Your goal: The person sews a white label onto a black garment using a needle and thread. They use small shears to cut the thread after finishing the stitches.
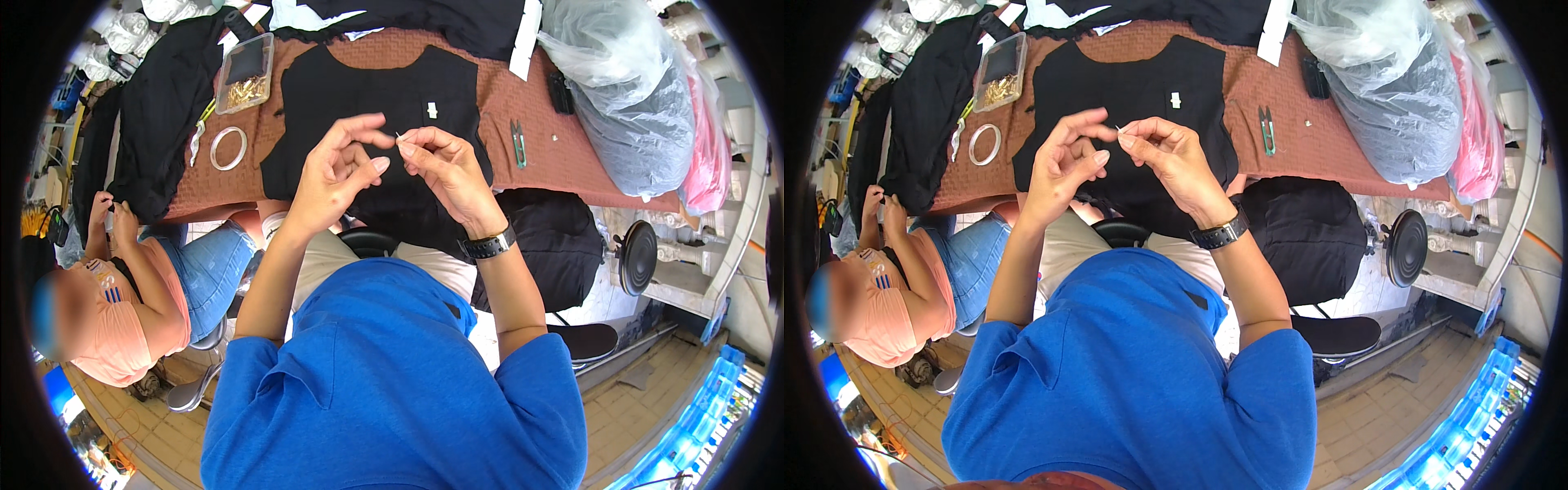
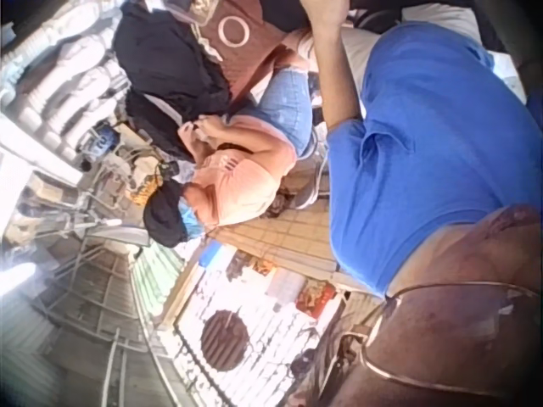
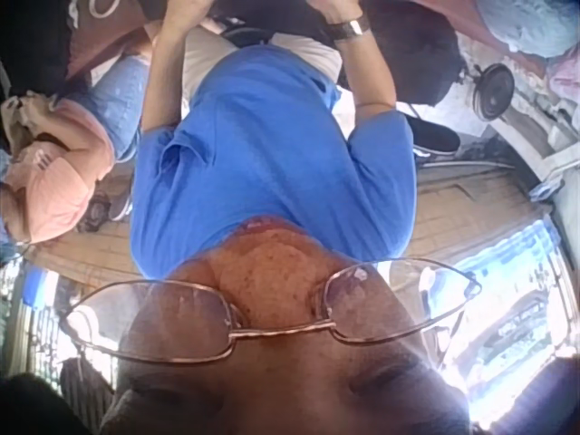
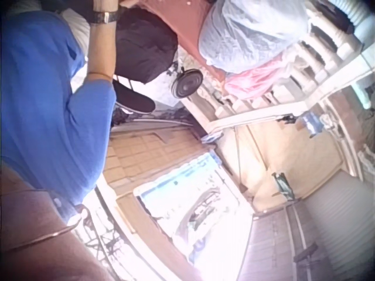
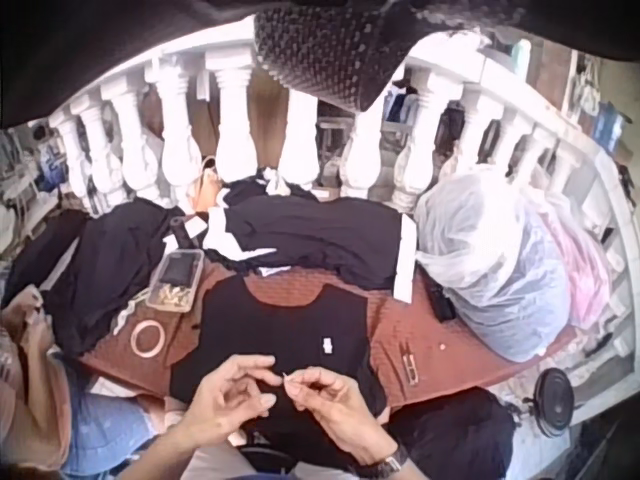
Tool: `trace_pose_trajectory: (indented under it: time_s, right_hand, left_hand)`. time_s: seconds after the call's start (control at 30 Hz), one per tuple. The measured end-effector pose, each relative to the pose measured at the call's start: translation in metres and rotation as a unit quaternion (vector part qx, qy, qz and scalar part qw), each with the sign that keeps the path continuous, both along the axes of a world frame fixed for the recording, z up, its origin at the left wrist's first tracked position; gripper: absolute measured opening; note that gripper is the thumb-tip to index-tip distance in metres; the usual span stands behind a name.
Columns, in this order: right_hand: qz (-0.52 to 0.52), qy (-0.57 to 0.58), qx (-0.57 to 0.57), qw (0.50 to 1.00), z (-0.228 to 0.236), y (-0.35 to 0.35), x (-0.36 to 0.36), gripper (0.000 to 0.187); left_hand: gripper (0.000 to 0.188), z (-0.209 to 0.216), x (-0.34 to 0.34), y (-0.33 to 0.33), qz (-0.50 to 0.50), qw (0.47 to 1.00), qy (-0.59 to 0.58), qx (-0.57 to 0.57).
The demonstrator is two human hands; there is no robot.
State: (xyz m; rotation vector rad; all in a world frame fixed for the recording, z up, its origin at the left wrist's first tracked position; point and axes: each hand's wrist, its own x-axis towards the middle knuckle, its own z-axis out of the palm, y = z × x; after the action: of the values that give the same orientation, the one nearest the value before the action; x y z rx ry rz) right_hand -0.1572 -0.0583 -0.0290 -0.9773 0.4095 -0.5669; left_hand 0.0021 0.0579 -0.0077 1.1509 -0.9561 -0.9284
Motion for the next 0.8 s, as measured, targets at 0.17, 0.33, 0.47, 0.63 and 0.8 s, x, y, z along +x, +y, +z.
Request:
trace_pose_trajectory:
  time_s: [0.17, 0.33, 0.47, 0.63, 0.8]
  right_hand:
    - [-0.028, 0.012, -0.036, 0.999, -0.0006, 0.003, 0.0009, 0.015]
    - [-0.042, 0.016, -0.045, 0.998, -0.0022, 0.0043, 0.0027, 0.013]
    - [-0.051, 0.013, -0.051, 0.997, -0.0013, 0.0029, 0.0024, 0.013]
    - [-0.059, 0.017, -0.053, 0.997, -0.0009, 0.0017, 0.0016, 0.013]
    - [-0.059, 0.024, -0.06, 0.996, -0.003, 0.0009, 0.0001, 0.013]
  left_hand:
    - [0.014, -0.0083, 0.0007, -0.001, 0.081, 0.988, -0.133, 0.01]
    - [0.015, -0.0116, -0.0002, -0.0043, 0.125, 0.979, -0.159, -0.008]
    - [0.016, -0.0136, 0.0018, -0.0053, 0.152, 0.972, -0.182, -0.009]
    - [0.015, -0.0121, 0.0034, -0.0034, 0.148, 0.973, -0.177, 0.0]
    - [0.015, -0.0123, 0.0031, -0.0043, 0.154, 0.974, -0.168, -0.006]
